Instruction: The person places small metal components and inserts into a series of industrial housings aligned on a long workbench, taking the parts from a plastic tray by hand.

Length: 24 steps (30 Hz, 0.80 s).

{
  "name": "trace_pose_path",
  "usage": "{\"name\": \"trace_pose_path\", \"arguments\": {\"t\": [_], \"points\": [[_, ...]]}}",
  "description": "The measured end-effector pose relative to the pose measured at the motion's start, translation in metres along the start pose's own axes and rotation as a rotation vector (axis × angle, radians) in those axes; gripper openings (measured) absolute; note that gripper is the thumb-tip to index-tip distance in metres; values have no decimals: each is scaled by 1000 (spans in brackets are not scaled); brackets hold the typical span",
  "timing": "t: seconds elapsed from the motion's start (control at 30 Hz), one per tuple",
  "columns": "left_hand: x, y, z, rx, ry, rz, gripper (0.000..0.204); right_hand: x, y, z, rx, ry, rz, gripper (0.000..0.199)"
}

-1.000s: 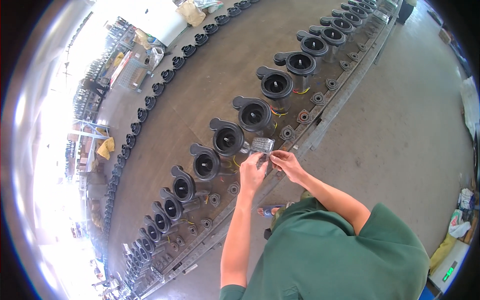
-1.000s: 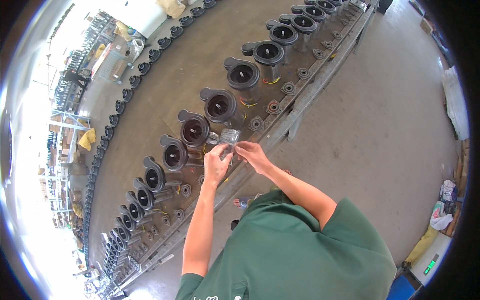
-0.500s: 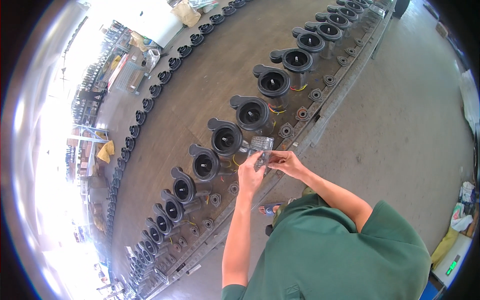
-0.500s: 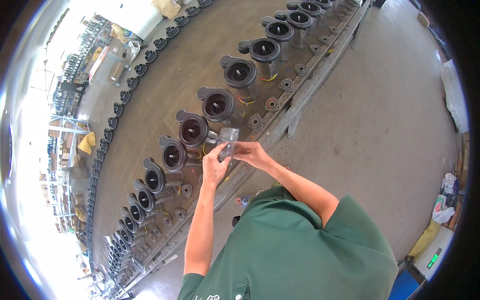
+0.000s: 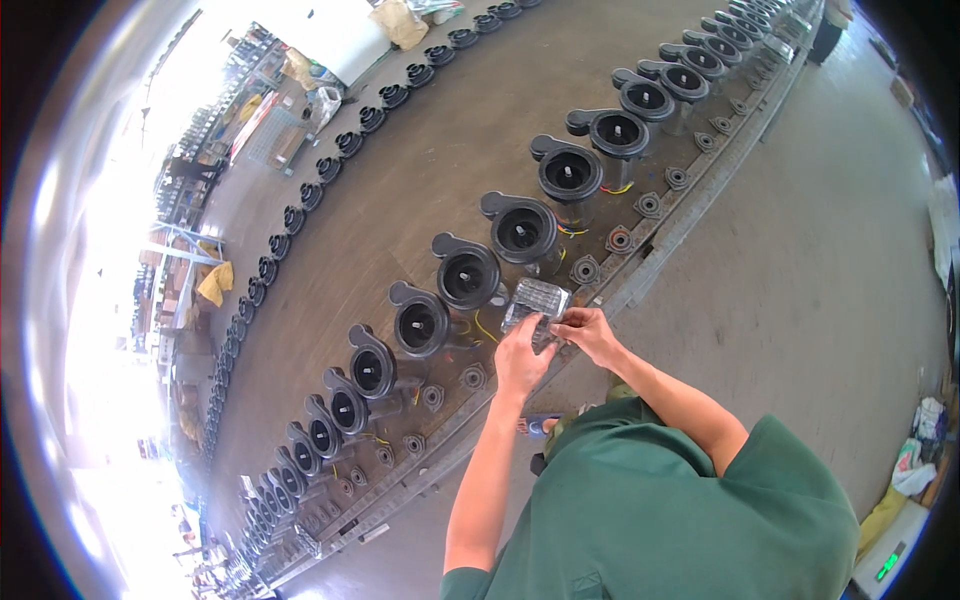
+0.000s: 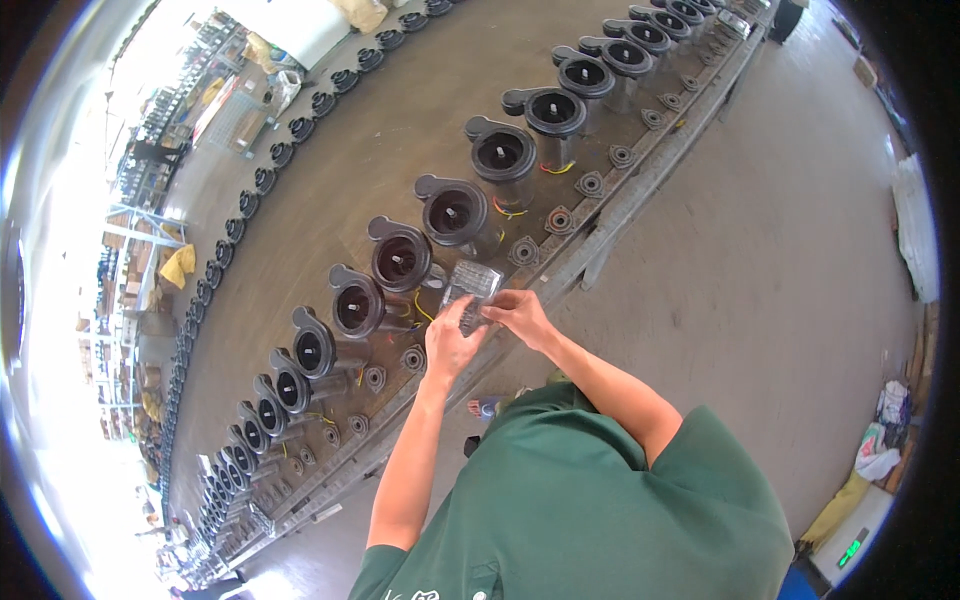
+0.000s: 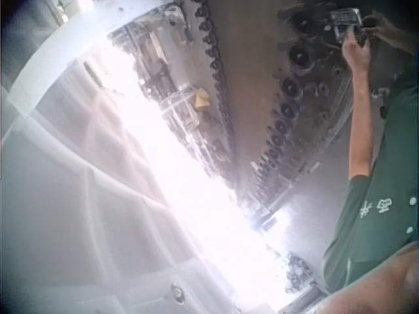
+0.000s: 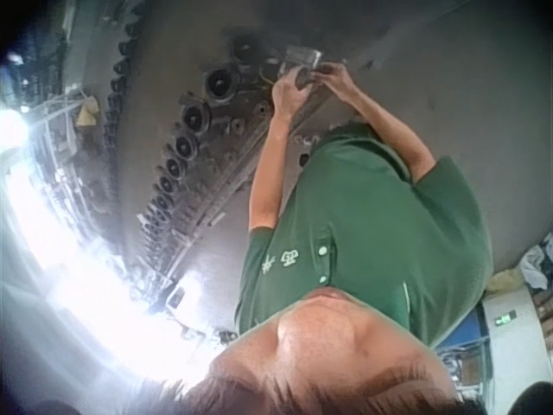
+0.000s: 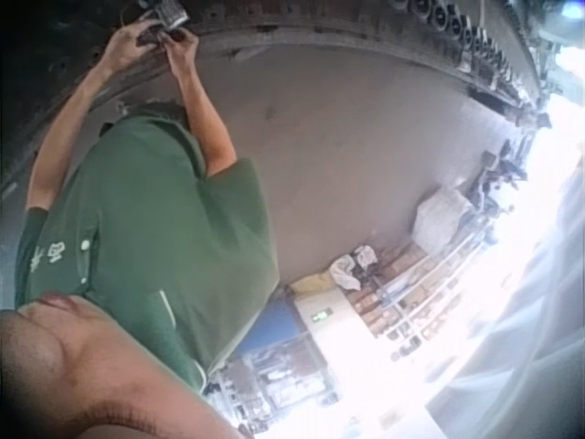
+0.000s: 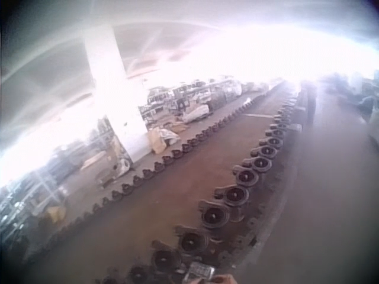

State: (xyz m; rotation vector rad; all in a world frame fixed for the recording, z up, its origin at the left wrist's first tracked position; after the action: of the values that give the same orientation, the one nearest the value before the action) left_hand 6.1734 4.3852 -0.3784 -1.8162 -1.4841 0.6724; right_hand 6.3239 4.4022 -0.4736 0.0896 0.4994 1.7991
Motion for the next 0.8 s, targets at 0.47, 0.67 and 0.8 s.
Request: {"name": "trace_pose_path", "arguments": {"t": [0.47, 0.67, 0.8], "points": [[11, -23, 14, 51, 18, -80, 36, 27, 22, 3, 1, -5, -30, 13], [8, -11, 1, 357, 61, -54, 14, 22, 18, 5, -89, -35, -42, 18], [2, 3, 0, 498, 109, -96, 11, 16, 24, 4, -78, -51, -64, 25]]}}
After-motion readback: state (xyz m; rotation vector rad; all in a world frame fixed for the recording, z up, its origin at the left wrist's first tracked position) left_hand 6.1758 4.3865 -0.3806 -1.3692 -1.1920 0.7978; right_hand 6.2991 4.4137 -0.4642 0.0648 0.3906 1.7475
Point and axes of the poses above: each hand's wrist, its own x-axis towards the middle knuckle, its own y-axis out of the palm, z = x × y, the point moved 5 cm from there along x, towards the middle knuckle, and after that the axes turned 4 degrees about z, right-handed, at the moved point
